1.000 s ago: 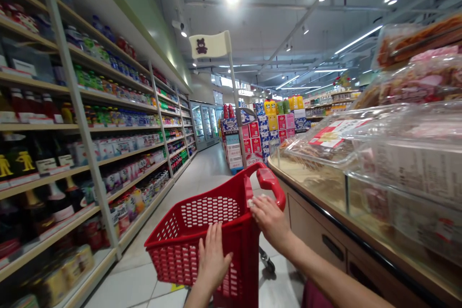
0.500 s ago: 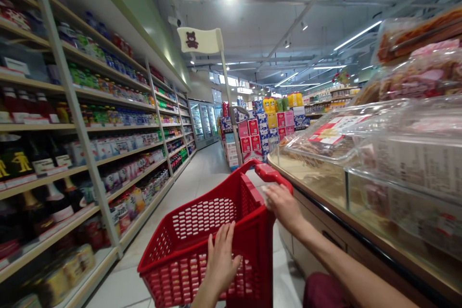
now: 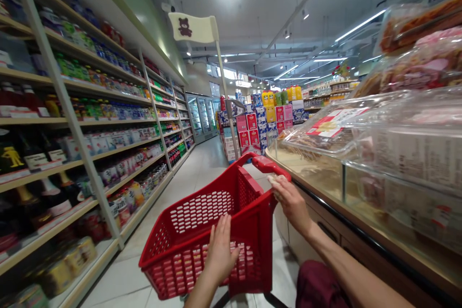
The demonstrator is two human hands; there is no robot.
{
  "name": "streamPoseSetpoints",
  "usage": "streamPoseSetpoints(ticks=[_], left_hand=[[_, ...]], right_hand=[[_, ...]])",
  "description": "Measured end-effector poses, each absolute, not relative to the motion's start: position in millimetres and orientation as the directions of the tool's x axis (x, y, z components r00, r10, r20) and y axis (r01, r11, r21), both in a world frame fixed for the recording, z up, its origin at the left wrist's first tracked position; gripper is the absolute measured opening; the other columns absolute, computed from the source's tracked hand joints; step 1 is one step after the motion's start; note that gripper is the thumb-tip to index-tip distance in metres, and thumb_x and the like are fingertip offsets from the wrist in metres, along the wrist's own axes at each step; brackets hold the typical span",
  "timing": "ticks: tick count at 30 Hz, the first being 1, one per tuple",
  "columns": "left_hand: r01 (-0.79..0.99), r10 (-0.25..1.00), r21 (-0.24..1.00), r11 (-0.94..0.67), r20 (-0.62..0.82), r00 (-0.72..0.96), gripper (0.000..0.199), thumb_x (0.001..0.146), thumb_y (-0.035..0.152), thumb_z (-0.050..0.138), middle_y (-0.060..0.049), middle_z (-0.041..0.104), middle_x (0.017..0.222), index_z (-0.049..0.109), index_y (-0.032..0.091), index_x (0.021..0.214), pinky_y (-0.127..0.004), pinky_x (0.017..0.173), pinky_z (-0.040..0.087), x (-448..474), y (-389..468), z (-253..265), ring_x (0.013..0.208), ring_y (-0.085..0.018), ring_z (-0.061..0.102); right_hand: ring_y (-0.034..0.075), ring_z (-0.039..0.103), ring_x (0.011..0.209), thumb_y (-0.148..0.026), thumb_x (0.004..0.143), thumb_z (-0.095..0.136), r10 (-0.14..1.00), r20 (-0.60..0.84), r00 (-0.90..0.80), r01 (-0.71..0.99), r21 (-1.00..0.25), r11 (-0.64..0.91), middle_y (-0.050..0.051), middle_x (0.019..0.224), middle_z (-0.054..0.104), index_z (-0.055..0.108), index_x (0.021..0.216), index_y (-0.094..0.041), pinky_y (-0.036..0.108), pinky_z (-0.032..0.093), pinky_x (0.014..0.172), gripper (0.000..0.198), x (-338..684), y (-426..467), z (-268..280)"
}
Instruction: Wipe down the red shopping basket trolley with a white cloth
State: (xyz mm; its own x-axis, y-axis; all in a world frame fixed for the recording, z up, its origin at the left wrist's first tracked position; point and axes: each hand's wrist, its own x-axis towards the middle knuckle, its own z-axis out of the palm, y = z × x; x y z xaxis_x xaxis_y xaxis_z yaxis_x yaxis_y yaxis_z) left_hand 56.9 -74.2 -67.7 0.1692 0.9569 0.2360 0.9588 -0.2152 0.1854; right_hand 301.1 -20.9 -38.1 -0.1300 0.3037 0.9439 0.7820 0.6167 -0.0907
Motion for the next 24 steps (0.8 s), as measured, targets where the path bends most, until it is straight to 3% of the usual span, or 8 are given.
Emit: streamPoseSetpoints(ticks=[5,7,13,17,19,24], left_hand=[[0.954,0.956,0.184,-0.235,0.22,0.193,0.075,0.063,0.022,0.04,-0.006,0.014,0.144,0.017,0.009,0.133,-0.037,0.108,0.009,60.5,-73.0,-67.9,0.132,-0.017,0.007],[0.956,0.955,0.17,-0.238,0.219,0.199,0.075,0.063,0.021,0.039,-0.006,0.014,0.144,0.017,0.009,0.134,-0.038,0.108,0.01,61.3,-73.6,-68.0,0.132,-0.017,0.007],[0.956,0.948,0.154,-0.25,0.238,0.21,0.075,0.064,0.021,0.04,-0.008,0.014,0.144,0.015,0.008,0.133,-0.039,0.107,0.009,66.0,-75.1,-67.4,0.132,-0.018,0.006],[0.956,0.951,0.152,-0.252,0.225,0.215,0.074,0.064,0.021,0.04,-0.008,0.016,0.143,0.017,0.008,0.133,-0.039,0.107,0.011,68.2,-73.3,-66.7,0.132,-0.018,0.008],[0.955,0.945,0.148,-0.259,0.245,0.218,0.074,0.064,0.021,0.04,-0.008,0.016,0.143,0.017,0.009,0.133,-0.039,0.107,0.013,67.6,-71.9,-68.2,0.131,-0.018,0.008],[0.952,0.939,0.151,-0.265,0.266,0.219,0.073,0.064,0.021,0.039,-0.007,0.017,0.143,0.017,0.009,0.133,-0.039,0.107,0.012,65.5,-71.2,-70.6,0.131,-0.018,0.009]], right_hand=[[0.017,0.054,0.104,-0.017,0.085,0.042,0.4,0.849,-0.346,0.697,-0.053,0.715,0.004,0.108,0.062,0.057,0.11,-0.024,0.032,0.05,0.086,0.03,280.1,-62.4,-120.9],[0.016,0.057,0.101,-0.018,0.085,0.043,0.417,0.818,-0.396,0.681,-0.042,0.731,0.002,0.105,0.063,0.055,0.112,-0.026,0.029,0.051,0.083,0.031,276.8,-71.0,-128.4],[0.021,0.038,0.12,-0.013,0.085,0.041,0.277,0.955,-0.103,0.712,-0.124,0.691,0.008,0.121,0.052,0.057,0.109,-0.02,0.044,0.036,0.098,0.03,297.1,-47.0,-65.2],[0.017,0.049,0.111,-0.015,0.085,0.041,0.316,0.87,-0.379,0.659,0.014,0.752,0.004,0.109,0.061,0.058,0.108,-0.022,0.035,0.045,0.092,0.029,288.6,-55.3,-103.1],[0.016,0.052,0.106,-0.016,0.085,0.042,0.374,0.8,-0.468,0.64,0.015,0.768,0.003,0.106,0.063,0.057,0.11,-0.024,0.031,0.047,0.09,0.03,284.3,-62.8,-121.2],[0.019,0.039,0.119,-0.013,0.085,0.04,0.334,0.911,-0.243,0.678,-0.087,0.73,0.008,0.119,0.055,0.058,0.109,-0.02,0.041,0.038,0.097,0.03,289.9,-52.9,-96.8]])
